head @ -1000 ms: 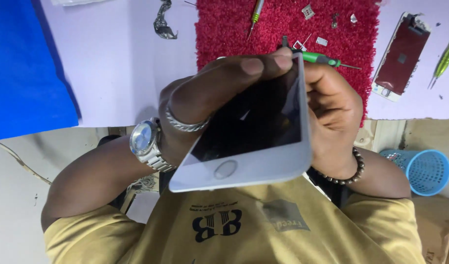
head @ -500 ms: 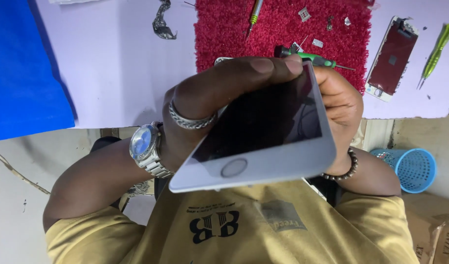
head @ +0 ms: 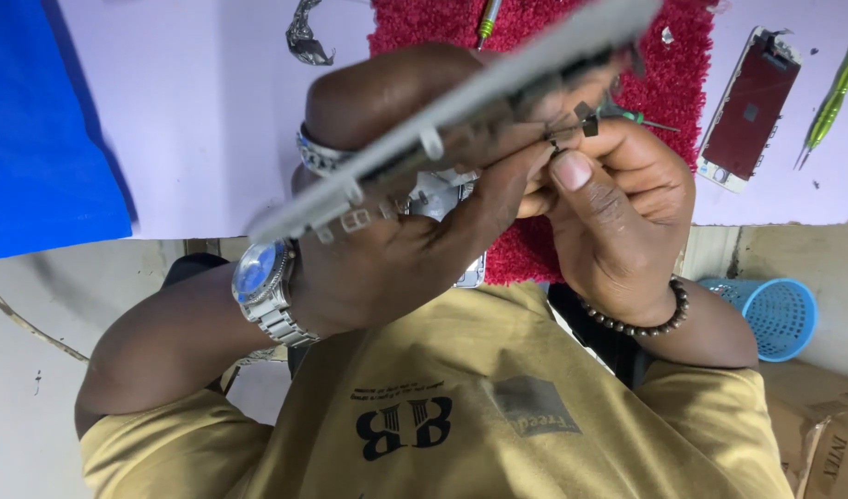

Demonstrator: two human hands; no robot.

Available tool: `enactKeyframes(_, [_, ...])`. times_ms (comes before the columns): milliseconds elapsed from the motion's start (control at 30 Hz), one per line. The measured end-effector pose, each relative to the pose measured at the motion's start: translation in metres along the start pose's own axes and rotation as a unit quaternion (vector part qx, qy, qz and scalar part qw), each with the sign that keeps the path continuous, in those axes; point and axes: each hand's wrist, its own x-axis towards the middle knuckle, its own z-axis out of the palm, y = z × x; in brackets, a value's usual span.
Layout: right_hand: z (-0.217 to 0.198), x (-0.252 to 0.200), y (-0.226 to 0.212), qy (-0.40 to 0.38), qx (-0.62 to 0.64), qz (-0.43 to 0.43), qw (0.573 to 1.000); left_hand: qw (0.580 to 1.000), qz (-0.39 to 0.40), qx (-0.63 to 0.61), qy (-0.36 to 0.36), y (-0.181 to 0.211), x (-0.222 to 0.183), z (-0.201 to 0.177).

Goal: Connecting internal ribbon cables and reassembling a smartphone on a repair bench.

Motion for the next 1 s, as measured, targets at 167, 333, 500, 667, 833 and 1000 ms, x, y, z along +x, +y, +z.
enactKeyframes(167, [0.000,0.001,-0.001,0.006,0.015,0.018,1.000,0.999,0.019,-0.038,0.014,-0.006,0.006,0.000])
enactKeyframes(333, [-0.001,0.001,-0.002,0.008,-0.015,0.015,1.000,0.914,-0.159,-0.372,0.040,-0.030,0.033,-0.012])
enactKeyframes(500, [-0.001,0.002,0.000,0.000,0.020,-0.002,1.000,0.693,-0.346,-0.622,0.114,-0.052,0.054,-0.021])
enactKeyframes(667, [0.000,0.005,0.000,-0.014,-0.065,-0.041,0.997,0.684,-0.386,-0.614,0.071,-0.049,0.052,-0.020])
enactKeyframes(833, [-0.001,0.006,0.000,0.000,-0.087,-0.045,0.995,0.676,-0.371,-0.633,0.064,-0.050,0.051,-0.020])
enactKeyframes(1000, [-0.002,0.005,0.001,0.014,-0.103,-0.040,0.994,0.650,-0.358,-0.668,0.063,-0.053,0.052,-0.023])
